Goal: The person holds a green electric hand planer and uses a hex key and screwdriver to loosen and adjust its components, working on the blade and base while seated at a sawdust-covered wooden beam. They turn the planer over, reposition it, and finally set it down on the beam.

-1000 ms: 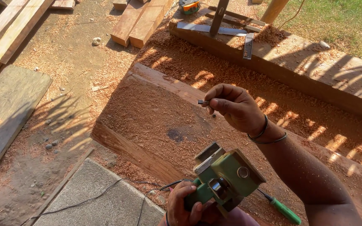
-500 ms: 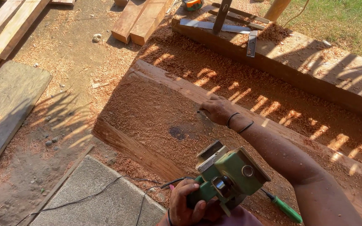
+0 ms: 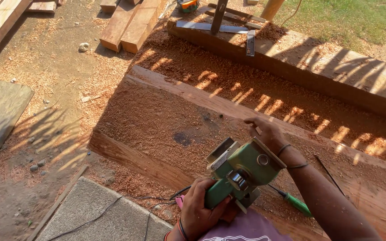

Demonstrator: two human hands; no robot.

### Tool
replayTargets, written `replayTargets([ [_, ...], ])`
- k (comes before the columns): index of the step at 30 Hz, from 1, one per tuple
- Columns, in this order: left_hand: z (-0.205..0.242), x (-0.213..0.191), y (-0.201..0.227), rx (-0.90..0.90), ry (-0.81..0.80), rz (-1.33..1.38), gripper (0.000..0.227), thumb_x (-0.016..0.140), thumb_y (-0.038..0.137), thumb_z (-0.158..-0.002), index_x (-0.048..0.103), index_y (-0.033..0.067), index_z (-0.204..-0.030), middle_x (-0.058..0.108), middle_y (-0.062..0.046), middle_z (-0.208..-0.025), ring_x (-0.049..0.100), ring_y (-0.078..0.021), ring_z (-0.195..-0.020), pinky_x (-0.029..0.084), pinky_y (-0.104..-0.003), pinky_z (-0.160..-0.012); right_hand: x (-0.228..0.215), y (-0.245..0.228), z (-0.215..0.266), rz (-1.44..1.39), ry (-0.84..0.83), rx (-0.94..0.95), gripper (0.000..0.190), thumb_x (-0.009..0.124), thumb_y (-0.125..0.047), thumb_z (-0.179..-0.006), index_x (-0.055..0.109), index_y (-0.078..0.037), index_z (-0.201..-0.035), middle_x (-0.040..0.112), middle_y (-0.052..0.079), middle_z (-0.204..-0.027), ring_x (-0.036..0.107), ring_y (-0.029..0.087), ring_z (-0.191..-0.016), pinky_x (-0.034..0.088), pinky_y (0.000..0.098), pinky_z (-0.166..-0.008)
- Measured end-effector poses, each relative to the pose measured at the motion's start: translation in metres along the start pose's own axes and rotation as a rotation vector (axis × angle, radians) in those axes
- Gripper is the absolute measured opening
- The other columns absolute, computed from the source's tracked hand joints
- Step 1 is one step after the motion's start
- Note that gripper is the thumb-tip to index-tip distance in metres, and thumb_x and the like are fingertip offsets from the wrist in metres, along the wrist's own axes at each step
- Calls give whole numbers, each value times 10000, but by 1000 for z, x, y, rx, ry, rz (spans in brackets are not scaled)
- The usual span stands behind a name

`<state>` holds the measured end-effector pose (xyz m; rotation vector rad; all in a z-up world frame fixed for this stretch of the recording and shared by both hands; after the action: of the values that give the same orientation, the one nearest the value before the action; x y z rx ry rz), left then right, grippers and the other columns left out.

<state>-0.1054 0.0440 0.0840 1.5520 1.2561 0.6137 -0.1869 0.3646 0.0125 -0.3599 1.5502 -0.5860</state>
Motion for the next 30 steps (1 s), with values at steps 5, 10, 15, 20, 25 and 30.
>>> replayTargets([
  [5,-12,-10,5,-59,-29,-6,423,856,235,-840,651,32,-1151,712,-156,-1021,745,-316,-879,605,-398,-728,-10,25,96,16,26,97,388,698,-208,-883,675,-126,-1261,758,132,-1101,733,253,-995,604,377,-822],
  [10,-13,-19,-21,-144,-77,13,374,832,170,-839,654,38,-1141,720,-135,-1017,751,-275,-869,600,-384,-720,16,13,170,-64,108,304,370,686,-185,-906,685,-133,-1272,775,100,-1101,745,199,-962,612,353,-841],
  [15,-18,-43,-37,-61,65,-24,479,720,-26,-732,658,-3,-1206,537,-181,-1331,591,-309,-1192,543,-364,-956,128,24,216,-817,17,546,396,663,-128,-922,639,-16,-1301,767,96,-1109,728,160,-933,606,326,-823],
  [20,-21,-47,-61,-213,32,305,440,649,-77,-775,617,-18,-1210,509,-107,-1508,605,-202,-1194,540,-317,-922,168,-19,204,-1198,-7,553,479,620,-68,-921,581,12,-1392,714,92,-1186,697,160,-967,589,322,-807],
  [25,8,-51,-133,-361,104,671,522,605,-103,-831,595,10,-1341,659,-78,-1162,655,-153,-996,559,-299,-880,157,-66,177,-1434,-8,466,555,570,-32,-903,513,-27,-1455,674,67,-1272,671,163,-1069,571,309,-865],
  [30,34,-57,-148,-568,244,971,381,580,-71,-854,600,41,-1218,708,-61,-1074,697,-183,-953,595,-351,-808,157,-74,175,-1426,-59,384,498,572,-46,-919,533,9,-1412,672,103,-1290,669,206,-1150,575,359,-916],
])
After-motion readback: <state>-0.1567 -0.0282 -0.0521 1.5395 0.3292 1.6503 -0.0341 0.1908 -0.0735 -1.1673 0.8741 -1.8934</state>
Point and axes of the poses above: each hand's wrist, its own z-axis away from the middle knuckle, its own x-axis out of the palm, y = z × x, the point moved 10 cm from there along -z, towards the middle knuckle
